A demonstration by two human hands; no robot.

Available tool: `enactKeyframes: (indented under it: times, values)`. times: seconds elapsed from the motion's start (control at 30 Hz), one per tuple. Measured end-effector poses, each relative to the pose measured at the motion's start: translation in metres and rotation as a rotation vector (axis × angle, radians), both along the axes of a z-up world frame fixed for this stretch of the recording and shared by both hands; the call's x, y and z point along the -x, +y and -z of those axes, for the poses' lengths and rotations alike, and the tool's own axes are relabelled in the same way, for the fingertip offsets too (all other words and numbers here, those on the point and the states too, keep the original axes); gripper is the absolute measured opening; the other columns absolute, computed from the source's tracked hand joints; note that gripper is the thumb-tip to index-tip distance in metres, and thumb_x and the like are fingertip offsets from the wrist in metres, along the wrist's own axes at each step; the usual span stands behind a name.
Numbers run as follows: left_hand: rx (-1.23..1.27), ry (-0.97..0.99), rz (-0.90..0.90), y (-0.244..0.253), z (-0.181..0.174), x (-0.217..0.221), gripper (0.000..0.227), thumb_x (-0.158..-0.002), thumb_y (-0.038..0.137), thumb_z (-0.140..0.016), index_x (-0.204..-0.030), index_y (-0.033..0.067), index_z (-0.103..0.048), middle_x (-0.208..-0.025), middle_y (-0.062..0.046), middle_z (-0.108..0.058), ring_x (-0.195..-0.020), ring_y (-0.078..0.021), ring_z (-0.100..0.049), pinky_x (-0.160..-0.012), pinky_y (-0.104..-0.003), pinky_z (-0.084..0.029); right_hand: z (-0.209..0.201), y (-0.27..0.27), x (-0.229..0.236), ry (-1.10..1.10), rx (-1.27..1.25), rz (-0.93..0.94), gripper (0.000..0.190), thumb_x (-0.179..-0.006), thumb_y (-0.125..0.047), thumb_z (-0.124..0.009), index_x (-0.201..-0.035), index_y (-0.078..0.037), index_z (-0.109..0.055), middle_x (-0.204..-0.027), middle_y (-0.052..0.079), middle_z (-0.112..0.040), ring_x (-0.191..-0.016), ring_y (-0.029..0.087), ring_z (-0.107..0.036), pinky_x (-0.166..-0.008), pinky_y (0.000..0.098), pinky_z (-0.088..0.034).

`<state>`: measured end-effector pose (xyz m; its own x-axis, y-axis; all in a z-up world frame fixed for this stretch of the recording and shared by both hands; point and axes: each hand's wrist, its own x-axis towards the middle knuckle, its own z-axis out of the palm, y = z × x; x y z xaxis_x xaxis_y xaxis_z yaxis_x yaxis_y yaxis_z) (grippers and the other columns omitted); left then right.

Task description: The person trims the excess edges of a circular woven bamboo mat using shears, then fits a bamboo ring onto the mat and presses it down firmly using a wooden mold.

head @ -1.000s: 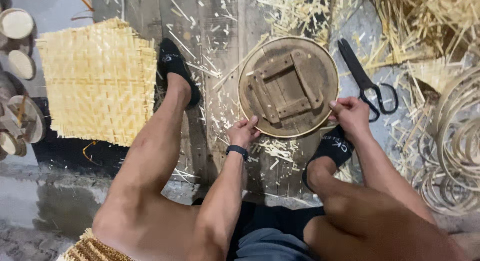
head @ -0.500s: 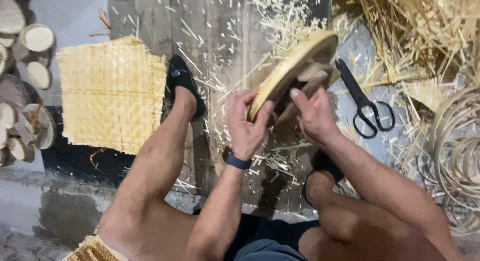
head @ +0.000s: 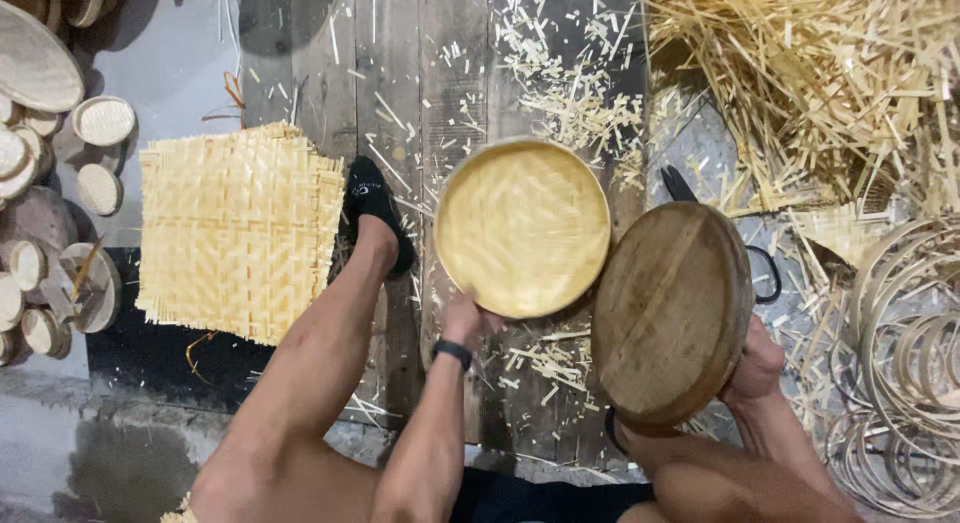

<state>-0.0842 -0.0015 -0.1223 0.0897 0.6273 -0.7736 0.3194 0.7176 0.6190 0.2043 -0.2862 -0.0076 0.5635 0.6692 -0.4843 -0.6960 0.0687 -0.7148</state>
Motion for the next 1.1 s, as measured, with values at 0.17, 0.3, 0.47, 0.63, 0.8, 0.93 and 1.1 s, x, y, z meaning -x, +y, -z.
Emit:
enactKeyframes:
  times: [0.17, 0.3, 0.47, 0.63, 0.8, 0.93, 1.1]
  values:
    - [0.373, -0.074, -0.148, -0.037, -0.005, -0.031, 0.044, -0.109, 0.01, -0.039, -0.145, -0.0152, -0.036, -0.12, -0.043, -0.067, -0.097, -0.0451, -0.075, -0.069, -0.041, -0.064, 0.051, -0.028, -0.016, -0.014, 0.059, -0.015, 0.057, -0.1, -0.035, -0.051, -0.137, 0.008, -0.057, -0.121, 0.021, -0.068, -0.099, 0.03, -0.067, -0.084, 0.0426, -0.055]
    - [0.188, -0.651, -0.281, 0.066, -0.011, -0.107, 0.063, -0.104, 0.029, -0.051, -0.154, -0.0054, -0.034, -0.148, -0.029, -0.052, -0.13, -0.039, -0.059, -0.097, -0.046, -0.056, 0.081, -0.037, -0.025, 0.014, 0.05, 0.027, 0.058, -0.101, -0.038, -0.052, -0.137, 0.007, -0.057, -0.121, 0.02, -0.067, -0.099, 0.029, -0.066, -0.085, 0.0414, -0.055]
    - [-0.075, -0.63, -0.196, 0.164, -0.073, -0.167, 0.101, -0.083, 0.038, -0.074, -0.156, 0.0011, -0.015, -0.15, -0.03, -0.049, -0.136, -0.035, -0.055, -0.109, -0.045, -0.053, 0.071, 0.0, -0.02, 0.042, 0.026, -0.003, 0.062, -0.096, -0.039, -0.05, -0.143, 0.001, -0.054, -0.13, 0.021, -0.064, -0.109, 0.032, -0.067, -0.092, 0.0433, -0.055]
    - [-0.801, 0.488, 1.209, 0.202, -0.155, -0.081, 0.076, -0.09, 0.038, -0.079, -0.147, 0.0039, -0.041, -0.13, -0.025, -0.064, -0.12, -0.0411, -0.062, -0.1, -0.05, -0.049, 0.089, 0.092, 0.0, 0.294, 0.067, 0.195, 0.061, -0.099, -0.047, -0.044, -0.146, -0.009, -0.047, -0.141, 0.012, -0.058, -0.127, 0.031, -0.057, -0.104, 0.0486, -0.049]
    - [-0.955, 0.899, 1.149, 0.234, -0.175, 0.059, 0.103, -0.079, 0.05, -0.08, -0.15, -0.0089, -0.032, -0.147, -0.031, -0.048, -0.135, -0.0451, -0.046, -0.108, -0.05, -0.042, 0.082, 0.098, 0.011, 0.083, -0.004, -0.094, 0.051, -0.104, -0.027, -0.045, -0.147, 0.0, -0.047, -0.146, 0.017, -0.054, -0.131, 0.032, -0.054, -0.11, 0.0481, -0.046]
    - [-0.791, 1.141, 0.839, 0.244, -0.139, 0.141, 0.119, -0.076, 0.06, -0.081, -0.151, -0.0134, -0.025, -0.155, -0.036, -0.031, -0.142, -0.0496, -0.029, -0.11, -0.054, -0.034, 0.028, 0.083, 0.025, 0.05, -0.048, -0.101, 0.056, -0.109, -0.033, -0.039, -0.153, 0.001, -0.04, -0.157, 0.015, -0.047, -0.143, 0.03, -0.048, -0.12, 0.0477, -0.036]
    - [-0.67, 1.032, 0.652, 0.222, -0.145, 0.164, 0.117, -0.072, 0.069, -0.081, -0.152, -0.0051, -0.039, -0.161, -0.039, -0.029, -0.15, -0.0516, -0.028, -0.123, -0.051, -0.032, 0.022, 0.079, 0.054, 0.012, 0.041, -0.184, 0.072, -0.107, -0.044, -0.036, -0.162, 0.001, -0.019, -0.16, 0.022, -0.037, -0.142, 0.041, -0.044, -0.11, 0.0588, -0.043]
